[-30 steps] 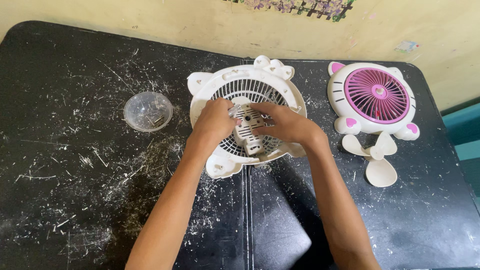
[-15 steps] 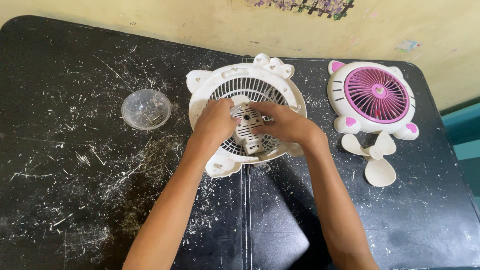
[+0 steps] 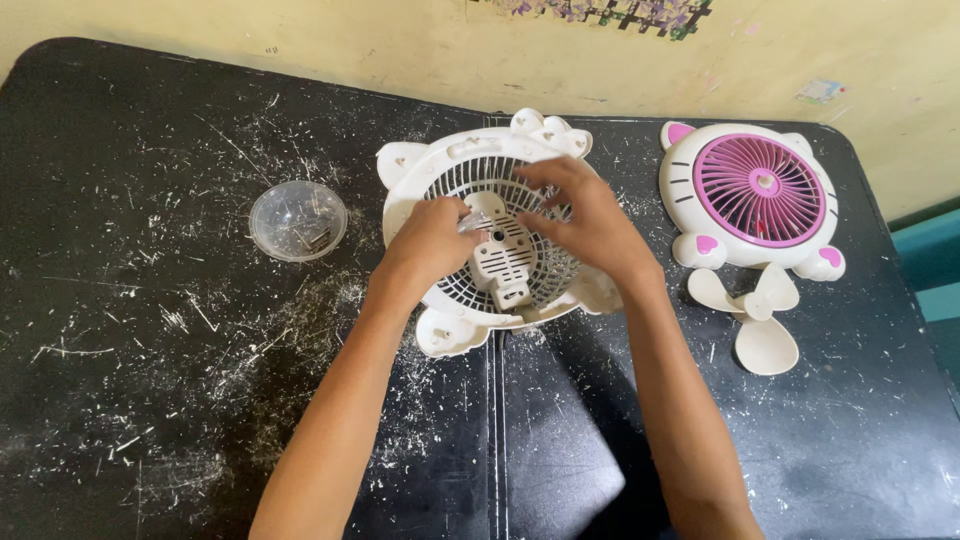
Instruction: The person works on a small cat-shaped desk fan lying on a table, manipulating the motor and internal components inside the rear housing and unscrewing small parts by hand. They place removed screws and small hardware into a clear plastic bowl and press components back into the fan housing.
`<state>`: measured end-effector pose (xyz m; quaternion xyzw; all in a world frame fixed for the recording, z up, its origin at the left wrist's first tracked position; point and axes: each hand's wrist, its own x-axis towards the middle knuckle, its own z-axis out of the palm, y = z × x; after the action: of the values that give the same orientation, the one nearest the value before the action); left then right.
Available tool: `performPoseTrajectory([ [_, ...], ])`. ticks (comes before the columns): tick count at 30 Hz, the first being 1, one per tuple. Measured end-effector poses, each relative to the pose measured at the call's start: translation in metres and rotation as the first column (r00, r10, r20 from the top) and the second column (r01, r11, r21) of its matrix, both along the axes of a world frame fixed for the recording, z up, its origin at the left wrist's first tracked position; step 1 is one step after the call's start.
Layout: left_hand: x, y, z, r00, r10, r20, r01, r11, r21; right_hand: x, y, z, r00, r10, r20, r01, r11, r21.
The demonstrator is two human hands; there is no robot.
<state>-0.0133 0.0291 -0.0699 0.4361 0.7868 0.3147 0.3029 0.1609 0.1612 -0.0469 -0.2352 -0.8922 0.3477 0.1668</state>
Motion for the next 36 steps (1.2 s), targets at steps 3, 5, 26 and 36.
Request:
performPoseTrajectory([
  [3, -0.004, -0.006, 0.012, 0.995, 0.092, 0.025, -0.092, 0.995, 0.029, 0.010, 0.008, -0.008, 0.970, -0.227, -0.083, 0.242, 0.899, 0.364],
  [5, -0.007, -0.008, 0.015, 0.993, 0.115, 0.022, -0.117, 0.990, 0.077, 0.013, 0.016, -0.023, 0.941, -0.333, -0.059, 0.326, 0.847, 0.420],
  [26, 0.002, 0.003, -0.016, 0.976, 0.065, -0.209, -0.039, 0.991, 0.126, -0.004, -0.020, -0.002, 0.938, 0.005, 0.348, -0.036, 0.996, 0.081],
  [36, -0.004, 0.009, -0.020, 0.983, 0.060, -0.175, -0.045, 0.995, 0.089, -0.009, -0.021, 0.001, 0.919, -0.017, 0.393, 0.031, 0.999, -0.031],
])
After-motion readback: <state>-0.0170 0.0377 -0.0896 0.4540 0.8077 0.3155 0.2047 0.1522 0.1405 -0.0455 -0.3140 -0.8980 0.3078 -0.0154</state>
